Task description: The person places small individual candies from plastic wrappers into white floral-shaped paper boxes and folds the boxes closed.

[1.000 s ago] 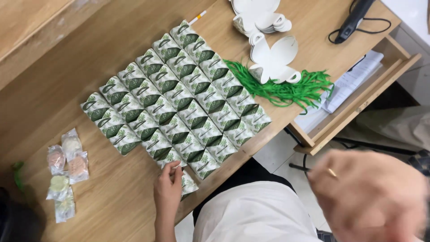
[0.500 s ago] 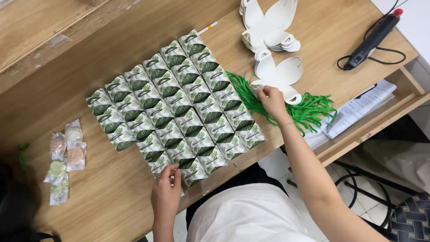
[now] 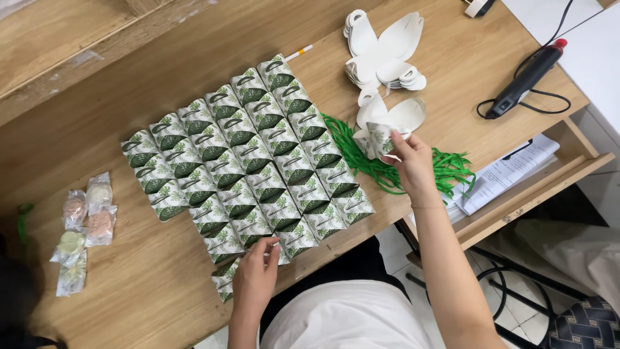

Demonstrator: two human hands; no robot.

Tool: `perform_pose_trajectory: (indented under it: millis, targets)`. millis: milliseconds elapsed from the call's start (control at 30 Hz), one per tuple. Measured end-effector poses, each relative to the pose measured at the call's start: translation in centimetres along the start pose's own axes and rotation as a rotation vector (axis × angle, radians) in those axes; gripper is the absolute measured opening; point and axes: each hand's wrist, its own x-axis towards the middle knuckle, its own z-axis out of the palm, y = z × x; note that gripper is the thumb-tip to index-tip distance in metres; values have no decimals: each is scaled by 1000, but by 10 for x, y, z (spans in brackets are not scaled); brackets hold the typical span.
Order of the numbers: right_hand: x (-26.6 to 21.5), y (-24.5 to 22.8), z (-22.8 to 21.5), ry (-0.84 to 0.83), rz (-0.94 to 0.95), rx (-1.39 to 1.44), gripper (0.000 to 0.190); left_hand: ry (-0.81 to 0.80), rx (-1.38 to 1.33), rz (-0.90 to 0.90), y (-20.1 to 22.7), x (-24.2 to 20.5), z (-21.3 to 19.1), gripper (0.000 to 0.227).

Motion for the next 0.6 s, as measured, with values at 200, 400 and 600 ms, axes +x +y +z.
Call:
perform_pose_trajectory:
  millis: [200, 400, 600]
  targets:
    - [-86, -62, 34, -79, 83, 580, 22, -187, -668, 120, 0, 19, 22, 56]
    - [-158, -33, 85, -447, -188, -472, 10, -278, -1005, 120, 25, 18, -7, 68]
    - [-209, -32, 154, -1045, -774, -849, 16, -60, -1044, -63, -48, 25, 12, 58]
